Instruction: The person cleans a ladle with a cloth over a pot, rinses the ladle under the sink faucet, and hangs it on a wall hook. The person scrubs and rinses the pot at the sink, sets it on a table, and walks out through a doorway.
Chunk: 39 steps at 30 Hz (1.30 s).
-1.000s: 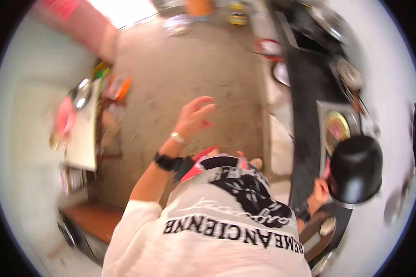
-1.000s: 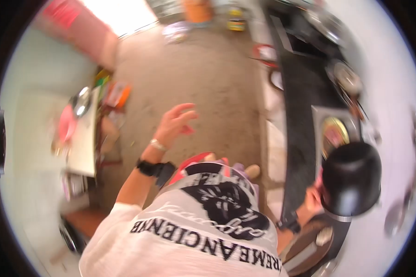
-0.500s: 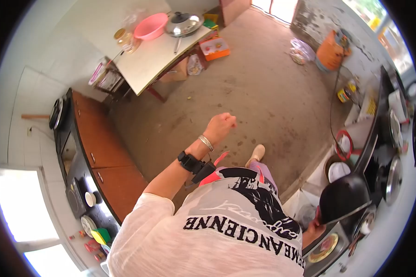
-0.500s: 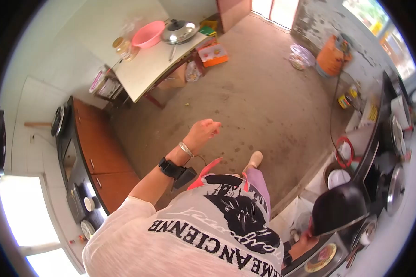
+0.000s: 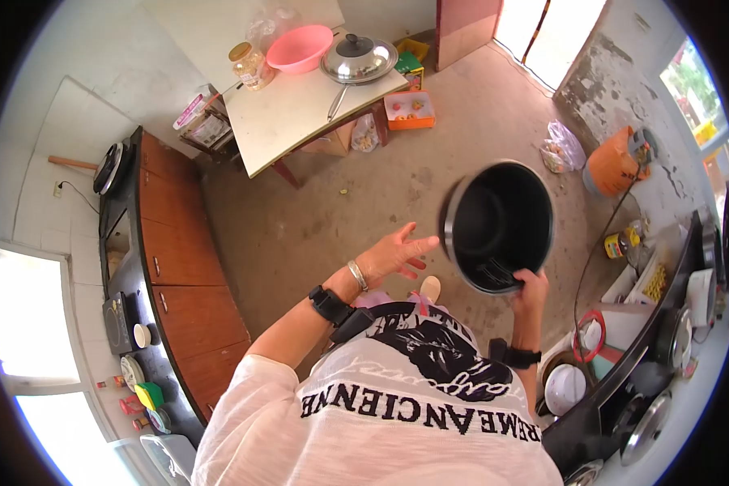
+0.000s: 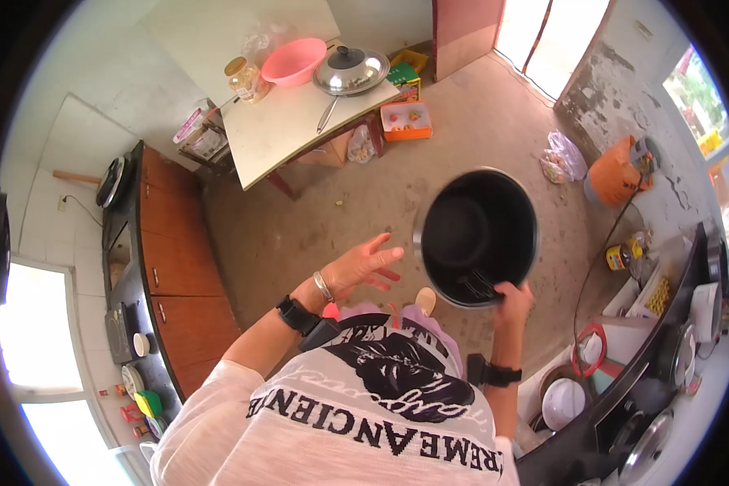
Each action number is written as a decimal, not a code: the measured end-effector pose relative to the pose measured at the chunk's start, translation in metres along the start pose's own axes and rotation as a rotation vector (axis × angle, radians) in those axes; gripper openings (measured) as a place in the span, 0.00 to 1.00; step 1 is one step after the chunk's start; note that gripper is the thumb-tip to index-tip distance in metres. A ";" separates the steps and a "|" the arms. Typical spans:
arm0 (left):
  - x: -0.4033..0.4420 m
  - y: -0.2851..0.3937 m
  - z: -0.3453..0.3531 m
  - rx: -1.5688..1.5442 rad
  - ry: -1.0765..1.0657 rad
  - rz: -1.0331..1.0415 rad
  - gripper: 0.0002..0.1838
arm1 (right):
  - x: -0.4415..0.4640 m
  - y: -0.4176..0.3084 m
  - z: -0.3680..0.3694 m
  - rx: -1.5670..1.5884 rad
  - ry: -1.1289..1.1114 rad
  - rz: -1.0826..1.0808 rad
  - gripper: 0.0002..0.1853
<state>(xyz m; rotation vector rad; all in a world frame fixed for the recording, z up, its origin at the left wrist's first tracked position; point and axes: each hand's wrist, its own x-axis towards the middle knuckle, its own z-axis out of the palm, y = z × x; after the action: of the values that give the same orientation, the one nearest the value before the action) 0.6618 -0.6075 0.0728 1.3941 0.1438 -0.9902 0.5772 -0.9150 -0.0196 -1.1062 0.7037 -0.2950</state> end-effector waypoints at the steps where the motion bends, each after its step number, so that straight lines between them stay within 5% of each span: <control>1: 0.005 0.004 -0.006 -0.009 0.015 -0.010 0.54 | 0.015 0.000 0.024 -0.031 -0.101 0.009 0.21; 4: 0.018 0.010 -0.034 -0.155 0.185 0.018 0.51 | 0.034 -0.004 0.105 -0.149 -0.238 0.106 0.24; 7: 0.026 -0.006 -0.077 -0.372 0.392 0.000 0.20 | 0.053 0.016 0.171 -0.253 -0.397 0.028 0.25; 11: 0.036 -0.016 -0.135 -0.537 0.544 -0.020 0.14 | 0.069 0.030 0.247 -0.534 -0.521 0.012 0.28; 21: 0.058 0.006 -0.296 -0.711 0.555 -0.009 0.09 | 0.083 0.041 0.421 -0.945 -0.605 -0.041 0.31; 27: 0.059 -0.005 -0.364 -0.878 0.592 -0.051 0.08 | 0.096 0.036 0.487 -0.728 -0.790 0.123 0.34; 39: 0.069 0.039 -0.431 -1.095 0.926 0.049 0.02 | 0.248 0.059 0.456 -0.690 -0.719 0.362 0.23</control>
<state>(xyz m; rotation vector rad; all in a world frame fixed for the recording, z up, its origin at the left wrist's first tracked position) 0.9247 -0.2766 -0.0426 0.6944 1.1439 -0.0468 1.0527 -0.6997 -0.0442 -1.5730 0.3336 0.6846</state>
